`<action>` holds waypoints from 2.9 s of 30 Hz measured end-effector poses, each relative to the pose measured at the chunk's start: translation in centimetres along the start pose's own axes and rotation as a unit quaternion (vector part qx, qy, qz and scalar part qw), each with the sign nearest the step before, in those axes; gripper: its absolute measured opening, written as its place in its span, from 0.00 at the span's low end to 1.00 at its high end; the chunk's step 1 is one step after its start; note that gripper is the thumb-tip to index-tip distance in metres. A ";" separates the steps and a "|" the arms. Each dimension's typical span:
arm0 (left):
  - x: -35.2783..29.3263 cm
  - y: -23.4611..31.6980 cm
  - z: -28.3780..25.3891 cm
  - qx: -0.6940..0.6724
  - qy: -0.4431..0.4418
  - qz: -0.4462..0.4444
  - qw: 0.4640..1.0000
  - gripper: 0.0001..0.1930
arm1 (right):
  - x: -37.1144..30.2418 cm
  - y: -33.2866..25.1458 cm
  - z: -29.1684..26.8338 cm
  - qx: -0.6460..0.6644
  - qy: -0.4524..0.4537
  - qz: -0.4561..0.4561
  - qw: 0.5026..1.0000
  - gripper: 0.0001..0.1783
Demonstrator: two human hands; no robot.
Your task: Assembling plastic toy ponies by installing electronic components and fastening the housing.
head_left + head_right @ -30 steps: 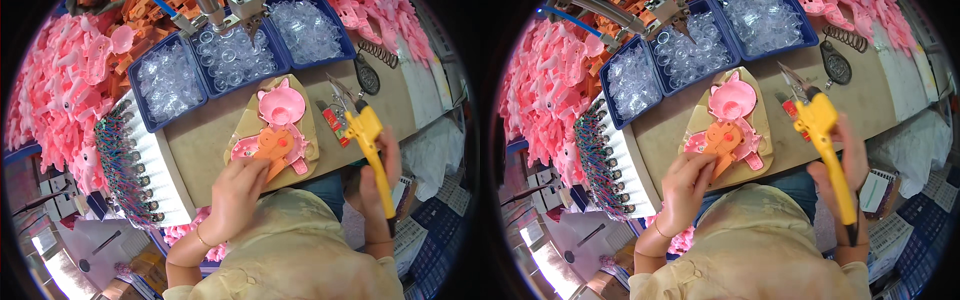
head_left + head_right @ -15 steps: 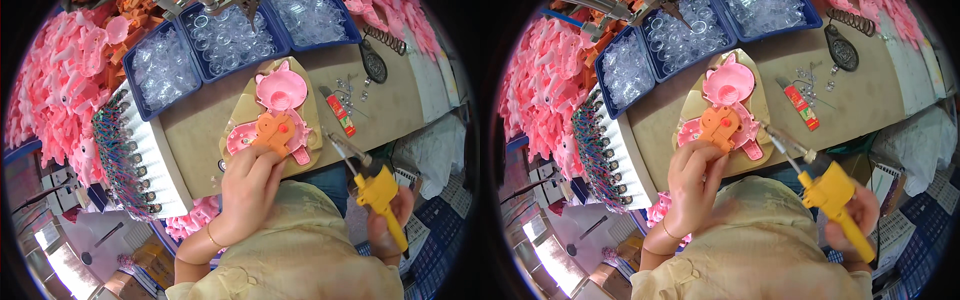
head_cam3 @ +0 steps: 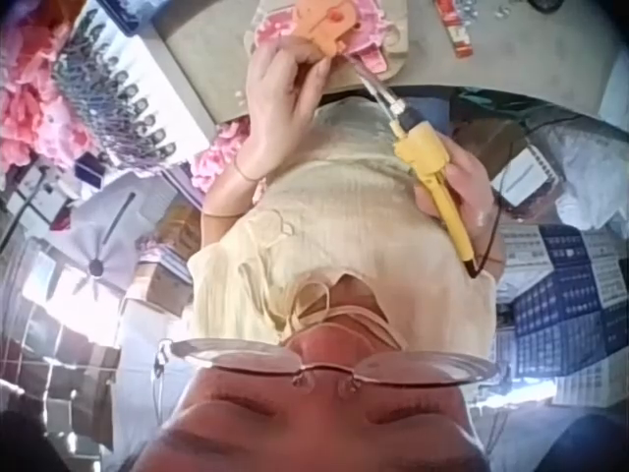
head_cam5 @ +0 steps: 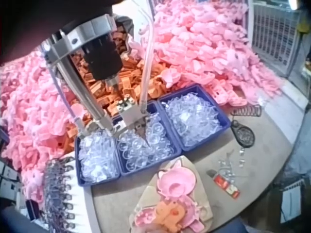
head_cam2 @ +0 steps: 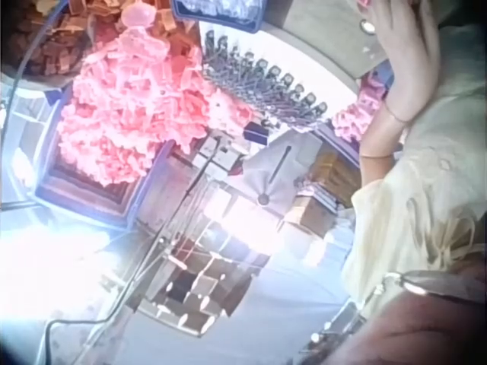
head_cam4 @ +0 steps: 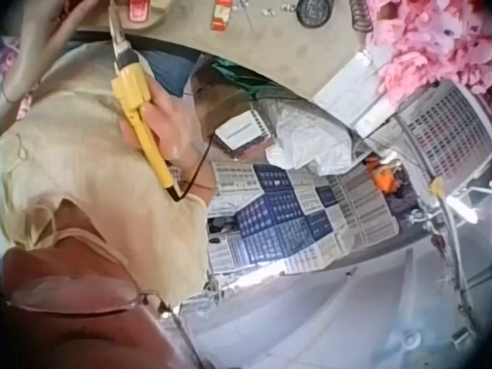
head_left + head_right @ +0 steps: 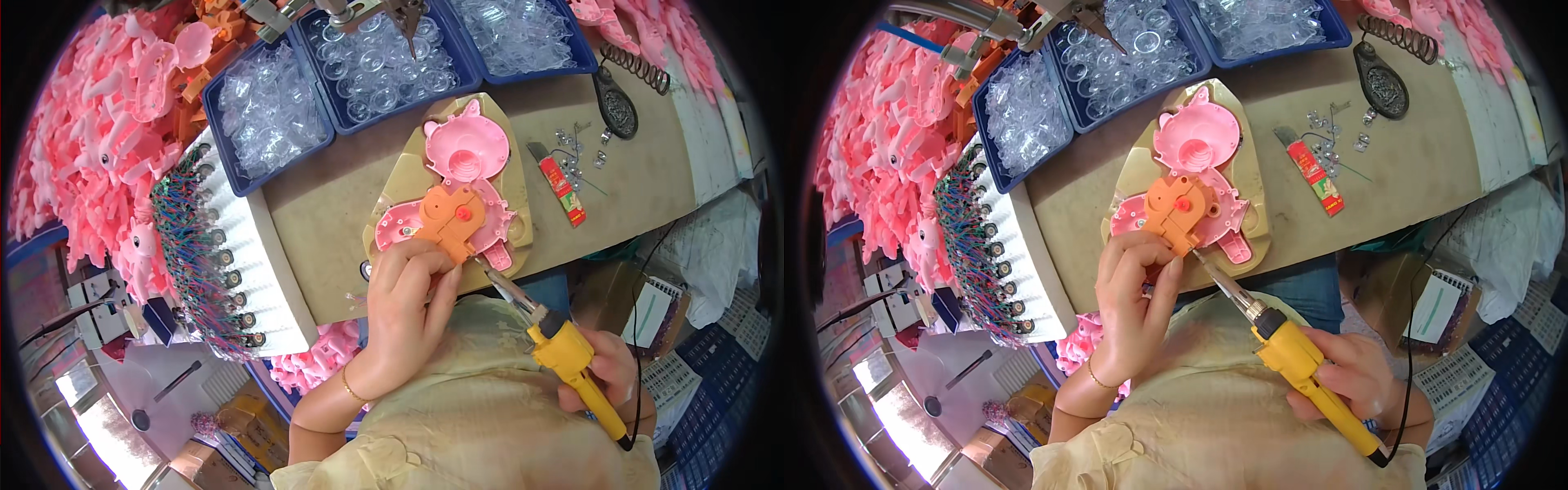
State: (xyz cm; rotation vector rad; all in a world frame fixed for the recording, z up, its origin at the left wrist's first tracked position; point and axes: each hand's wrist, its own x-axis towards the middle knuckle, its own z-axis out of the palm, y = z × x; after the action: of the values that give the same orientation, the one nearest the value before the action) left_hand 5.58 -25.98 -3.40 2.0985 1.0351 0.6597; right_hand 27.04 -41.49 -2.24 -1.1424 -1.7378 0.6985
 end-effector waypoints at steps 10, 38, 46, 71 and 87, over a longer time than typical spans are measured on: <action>0.0 0.1 0.0 -0.012 0.003 -0.005 1.000 0.04 | -0.3 0.1 0.8 -0.006 0.034 0.004 0.999 0.34; 0.7 0.3 0.2 -0.001 0.010 0.004 1.000 0.05 | 1.2 0.0 0.2 -0.064 0.005 -0.022 0.998 0.36; 0.8 0.6 0.0 -0.029 0.013 0.001 1.000 0.04 | -1.8 -1.0 -1.0 0.097 0.126 0.191 0.969 0.33; -3.0 8.3 -7.1 -0.753 -0.111 0.249 0.599 0.40 | 5.6 4.4 -4.4 0.083 0.149 0.364 0.915 0.08; -3.7 -0.1 -6.7 0.039 0.007 -0.121 0.992 0.13 | 17.5 3.3 -1.2 -0.172 -0.125 0.039 0.976 0.07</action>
State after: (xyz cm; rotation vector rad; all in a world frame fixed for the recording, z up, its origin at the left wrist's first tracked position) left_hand -1.10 -26.57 0.25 1.9932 1.3169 0.5204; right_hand 26.76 -24.26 2.21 -1.4109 -2.0957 0.6239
